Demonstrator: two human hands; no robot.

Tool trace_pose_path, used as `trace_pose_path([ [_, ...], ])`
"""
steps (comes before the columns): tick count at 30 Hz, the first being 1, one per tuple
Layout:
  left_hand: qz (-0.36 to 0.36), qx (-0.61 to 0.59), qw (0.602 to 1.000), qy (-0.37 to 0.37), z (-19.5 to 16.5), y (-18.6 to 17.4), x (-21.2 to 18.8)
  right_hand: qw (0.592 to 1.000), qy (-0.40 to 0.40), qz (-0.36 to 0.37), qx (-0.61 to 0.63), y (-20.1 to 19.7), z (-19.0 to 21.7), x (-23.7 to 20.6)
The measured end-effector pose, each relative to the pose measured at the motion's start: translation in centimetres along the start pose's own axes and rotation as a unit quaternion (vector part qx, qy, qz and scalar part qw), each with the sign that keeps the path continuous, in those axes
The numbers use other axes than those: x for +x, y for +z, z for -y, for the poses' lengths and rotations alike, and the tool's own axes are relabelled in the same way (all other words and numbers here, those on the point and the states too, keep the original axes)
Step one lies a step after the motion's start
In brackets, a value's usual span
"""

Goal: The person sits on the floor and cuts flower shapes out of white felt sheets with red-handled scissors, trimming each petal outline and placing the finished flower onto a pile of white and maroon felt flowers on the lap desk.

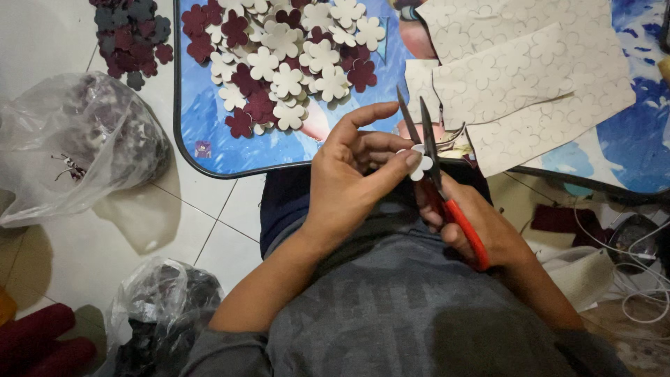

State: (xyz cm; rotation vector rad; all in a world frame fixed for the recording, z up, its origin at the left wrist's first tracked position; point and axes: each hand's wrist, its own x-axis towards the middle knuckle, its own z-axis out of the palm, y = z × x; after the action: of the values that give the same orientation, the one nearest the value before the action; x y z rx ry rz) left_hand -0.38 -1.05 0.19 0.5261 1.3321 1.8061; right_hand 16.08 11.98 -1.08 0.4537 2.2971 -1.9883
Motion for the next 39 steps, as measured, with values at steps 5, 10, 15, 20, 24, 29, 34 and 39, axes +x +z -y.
trace_pose_path([
  [5, -0.012, -0.008, 1.0, 0.01, 0.1, -0.2, 0.2, 0.999, 0.04, 0.009, 0.03, -0.3, -0.6, -0.3],
  [10, -0.015, -0.015, 1.0, 0.009, 0.0, -0.5, 0.2, 0.999, 0.051, 0.006, 0.009, -0.5, -0.7, -0.3],
  [15, -0.014, 0.001, 1.0, 0.01, -0.2, -0.9, 0.3, 0.996, 0.083, 0.004, 0.028, -0.3, -0.7, -0.4],
  [20, -0.015, -0.011, 1.0, 0.011, -0.3, -1.0, 0.5, 0.996, 0.08, -0.001, 0.038, -0.3, -0.8, -0.6],
  [24, -0.018, -0.007, 1.0, 0.013, -0.4, -1.1, 0.5, 0.996, 0.074, 0.0, 0.046, -0.5, -1.1, -0.8],
  [29, -0.03, 0.013, 0.999, 0.017, -0.6, -1.3, 0.5, 0.996, 0.08, 0.0, 0.041, -0.6, -1.7, -0.9],
  [34, -0.035, 0.032, 0.999, 0.025, -0.7, -1.5, 0.5, 0.996, 0.085, 0.003, 0.04, -0.7, -1.9, -0.9],
  [39, -0.038, 0.033, 0.998, 0.032, -0.8, -1.7, 0.5, 0.996, 0.074, 0.017, 0.04, -1.1, -1.6, -1.0],
])
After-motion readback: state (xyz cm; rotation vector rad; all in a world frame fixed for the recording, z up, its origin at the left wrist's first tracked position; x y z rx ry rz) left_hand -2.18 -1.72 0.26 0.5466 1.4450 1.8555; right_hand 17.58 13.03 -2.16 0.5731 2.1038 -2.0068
